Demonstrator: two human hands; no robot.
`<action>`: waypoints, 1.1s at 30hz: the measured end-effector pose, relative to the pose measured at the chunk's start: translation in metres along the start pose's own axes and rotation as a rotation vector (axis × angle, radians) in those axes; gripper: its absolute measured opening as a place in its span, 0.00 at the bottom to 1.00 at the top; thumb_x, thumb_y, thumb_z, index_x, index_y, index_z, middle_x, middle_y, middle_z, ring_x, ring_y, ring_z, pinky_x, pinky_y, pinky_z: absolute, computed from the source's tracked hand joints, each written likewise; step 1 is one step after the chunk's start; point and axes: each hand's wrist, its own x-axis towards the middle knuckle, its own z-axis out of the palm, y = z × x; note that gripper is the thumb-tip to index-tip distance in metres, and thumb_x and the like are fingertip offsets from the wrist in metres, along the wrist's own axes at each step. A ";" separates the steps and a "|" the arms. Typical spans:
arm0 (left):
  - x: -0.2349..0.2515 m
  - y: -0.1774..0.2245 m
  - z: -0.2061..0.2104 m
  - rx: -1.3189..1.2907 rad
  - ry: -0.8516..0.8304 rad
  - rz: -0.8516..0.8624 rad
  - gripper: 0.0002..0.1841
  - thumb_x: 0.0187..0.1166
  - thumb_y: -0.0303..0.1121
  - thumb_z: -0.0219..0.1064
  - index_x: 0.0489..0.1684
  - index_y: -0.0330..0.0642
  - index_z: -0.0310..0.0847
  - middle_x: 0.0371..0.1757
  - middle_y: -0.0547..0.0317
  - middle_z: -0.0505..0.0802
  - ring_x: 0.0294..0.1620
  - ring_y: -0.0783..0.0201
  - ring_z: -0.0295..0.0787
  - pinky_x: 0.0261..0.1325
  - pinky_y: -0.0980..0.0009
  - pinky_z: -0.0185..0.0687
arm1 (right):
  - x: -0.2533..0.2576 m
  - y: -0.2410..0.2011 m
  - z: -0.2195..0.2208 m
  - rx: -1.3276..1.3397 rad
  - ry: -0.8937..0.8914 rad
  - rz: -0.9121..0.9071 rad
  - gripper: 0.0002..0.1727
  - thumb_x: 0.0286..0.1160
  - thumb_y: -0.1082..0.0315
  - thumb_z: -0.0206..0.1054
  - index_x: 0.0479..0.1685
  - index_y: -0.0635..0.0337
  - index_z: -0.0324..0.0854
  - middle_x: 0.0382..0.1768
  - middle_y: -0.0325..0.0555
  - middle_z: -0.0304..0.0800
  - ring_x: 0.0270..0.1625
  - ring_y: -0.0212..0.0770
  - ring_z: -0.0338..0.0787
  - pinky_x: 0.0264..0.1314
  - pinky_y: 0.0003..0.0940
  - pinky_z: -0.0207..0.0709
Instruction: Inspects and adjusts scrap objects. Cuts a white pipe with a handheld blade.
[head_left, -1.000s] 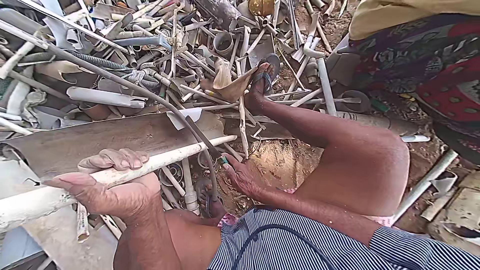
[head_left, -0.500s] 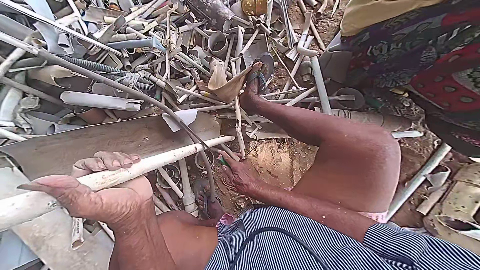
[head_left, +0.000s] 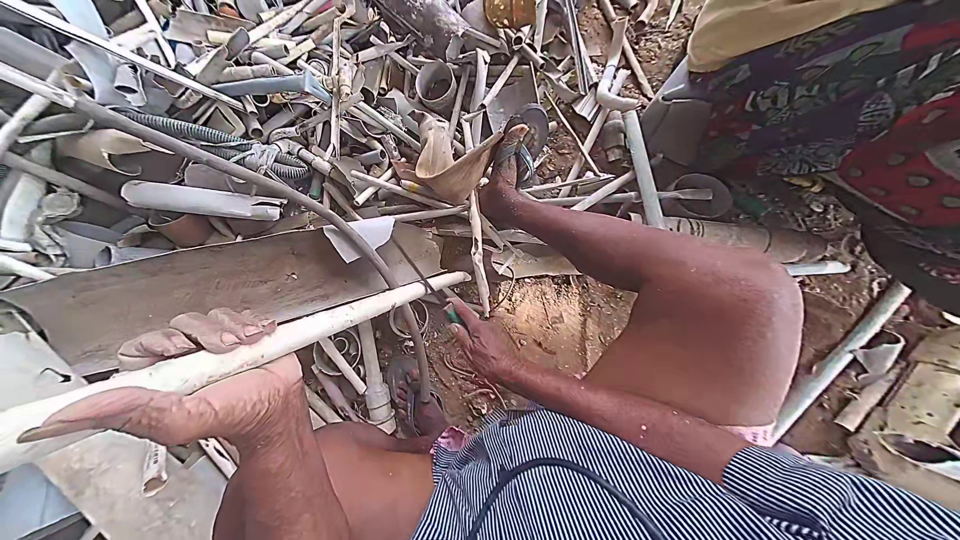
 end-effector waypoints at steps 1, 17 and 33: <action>0.001 -0.001 -0.002 0.004 0.018 0.008 0.35 0.91 0.59 0.28 0.22 0.46 0.69 0.13 0.64 0.77 0.13 0.64 0.78 0.18 0.70 0.80 | 0.009 0.020 -0.007 0.008 -0.008 0.171 0.28 0.95 0.64 0.44 0.91 0.60 0.55 0.63 0.67 0.84 0.56 0.57 0.89 0.62 0.53 0.79; 0.007 0.004 -0.001 0.006 0.160 -0.147 0.37 0.92 0.57 0.18 0.23 0.44 0.67 0.11 0.62 0.74 0.10 0.63 0.75 0.17 0.67 0.81 | 0.017 0.046 -0.017 -0.015 -0.015 0.373 0.27 0.98 0.59 0.35 0.90 0.57 0.56 0.58 0.65 0.81 0.46 0.56 0.85 0.51 0.53 0.78; 0.005 0.006 0.003 0.048 0.142 -0.162 0.38 0.91 0.60 0.20 0.18 0.47 0.64 0.07 0.65 0.69 0.07 0.64 0.71 0.15 0.67 0.79 | 0.017 0.045 -0.011 -0.087 0.028 0.276 0.27 0.98 0.61 0.37 0.90 0.61 0.58 0.69 0.68 0.81 0.66 0.62 0.86 0.69 0.58 0.74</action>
